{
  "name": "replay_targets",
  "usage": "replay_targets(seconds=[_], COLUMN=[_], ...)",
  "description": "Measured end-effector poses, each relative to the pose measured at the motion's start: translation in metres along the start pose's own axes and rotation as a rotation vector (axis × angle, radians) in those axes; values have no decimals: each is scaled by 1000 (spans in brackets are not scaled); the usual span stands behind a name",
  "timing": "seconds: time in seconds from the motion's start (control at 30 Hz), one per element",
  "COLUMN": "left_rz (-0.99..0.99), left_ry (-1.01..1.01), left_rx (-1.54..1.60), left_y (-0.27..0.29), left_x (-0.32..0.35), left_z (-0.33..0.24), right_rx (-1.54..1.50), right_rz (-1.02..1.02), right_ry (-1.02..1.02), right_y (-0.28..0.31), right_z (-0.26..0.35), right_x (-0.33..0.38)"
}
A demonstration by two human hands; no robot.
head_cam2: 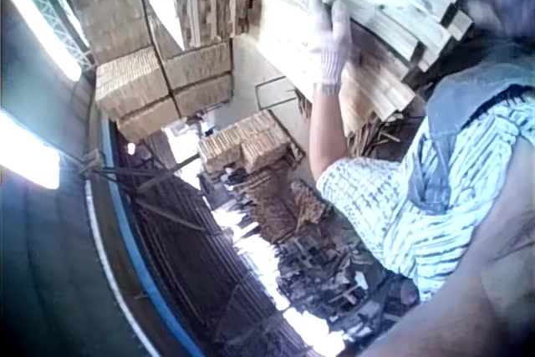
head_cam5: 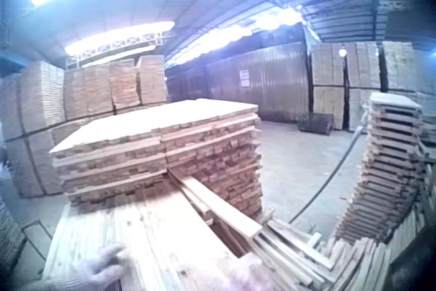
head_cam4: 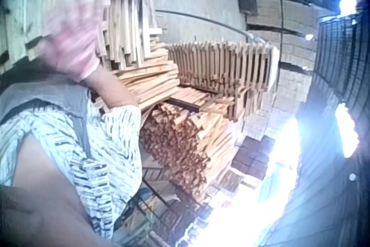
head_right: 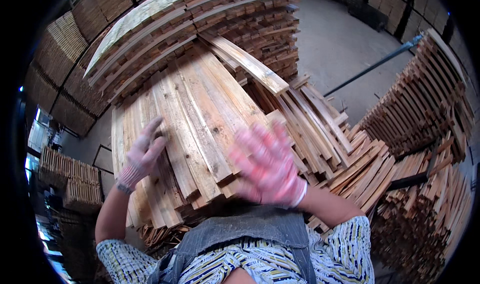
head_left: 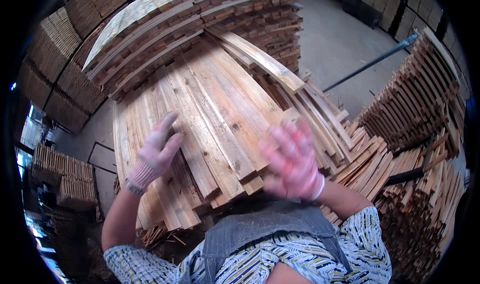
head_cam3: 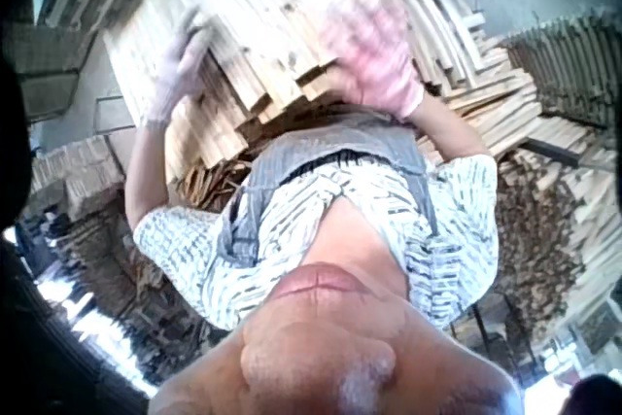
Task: The person repeatedly picks up wooden planks from a large pile and places them onto a growing stack. They handle the planks one at a time or in small groups, aligning them as they build the stack higher. The process is continuous and repetitive throughout the clip.
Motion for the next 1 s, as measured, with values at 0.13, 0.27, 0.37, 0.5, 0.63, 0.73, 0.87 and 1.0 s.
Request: replay_targets(seconds=[0.13,0.27,0.37,0.5,0.63,0.73,0.87,1.0], left_rz=[-284,-360,-233,-425,-470,-473,-513,-482], left_ry=[218,544,557,529,572,526,550,567], left_rx=[-160,-120,445,1150,1192,1256,1183,1158], left_y=[54,84,58,4,-3,-10,-2,-4], left_x=[70,155,181,208,208,195,205,201], left_z=[71,162,184,140,147,162,140,135], right_rx=[-151,-257,-266,-415,-65,-1018,-902,-447], right_rz=[-95,344,368,279,32,554,535,516], right_ry=[410,316,351,391,-277,-772,-825,-908], right_y=[-20,-74,-67,-6,-10,-107,-141,-142], right_z=[84,84,85,55,-187,-283,-226,-216], right_x=[-8,-48,-52,-85,-136,-105,-135,-122])
Point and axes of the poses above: each hand's wrist, its own x-axis away from the middle knuckle, its own y-axis out of the back of the hand, z = x × y, the point moved 8 cm from there along -x, towards the middle knuckle, and after that the axes turned 11 degrees about z, right-handed, at the moved point
